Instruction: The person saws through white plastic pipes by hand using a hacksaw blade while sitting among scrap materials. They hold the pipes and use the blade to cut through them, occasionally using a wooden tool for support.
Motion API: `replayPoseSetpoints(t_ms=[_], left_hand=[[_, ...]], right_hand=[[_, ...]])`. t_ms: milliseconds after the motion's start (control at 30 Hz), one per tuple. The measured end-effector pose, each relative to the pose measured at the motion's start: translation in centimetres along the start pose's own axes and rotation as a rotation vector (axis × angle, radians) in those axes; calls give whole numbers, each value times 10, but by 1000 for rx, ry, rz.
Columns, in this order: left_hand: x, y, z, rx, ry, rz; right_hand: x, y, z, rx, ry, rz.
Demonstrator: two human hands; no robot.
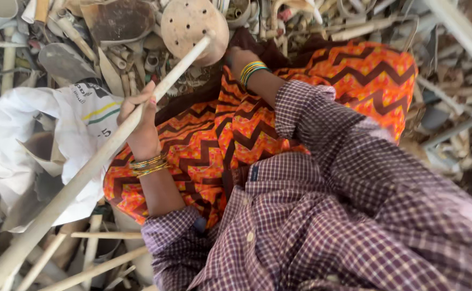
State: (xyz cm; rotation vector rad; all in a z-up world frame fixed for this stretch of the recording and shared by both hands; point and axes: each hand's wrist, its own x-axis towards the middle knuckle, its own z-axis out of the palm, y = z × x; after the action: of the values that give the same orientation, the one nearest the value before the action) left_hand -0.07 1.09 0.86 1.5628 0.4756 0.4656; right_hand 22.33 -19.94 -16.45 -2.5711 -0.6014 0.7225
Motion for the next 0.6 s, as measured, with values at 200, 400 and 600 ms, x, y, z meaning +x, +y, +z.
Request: replayPoseSetpoints(t_ms=[200, 400, 600], left_hand=[[1, -10, -10, -150, 22, -6], [0, -6, -8, -91, -23, 7], [-1, -23, 12, -198, 144, 134]], right_hand=[[-26, -11, 1, 70, -29, -33], [-36, -26, -1, 48, -93, -90], [-4, 5, -13, 78, 22, 65]])
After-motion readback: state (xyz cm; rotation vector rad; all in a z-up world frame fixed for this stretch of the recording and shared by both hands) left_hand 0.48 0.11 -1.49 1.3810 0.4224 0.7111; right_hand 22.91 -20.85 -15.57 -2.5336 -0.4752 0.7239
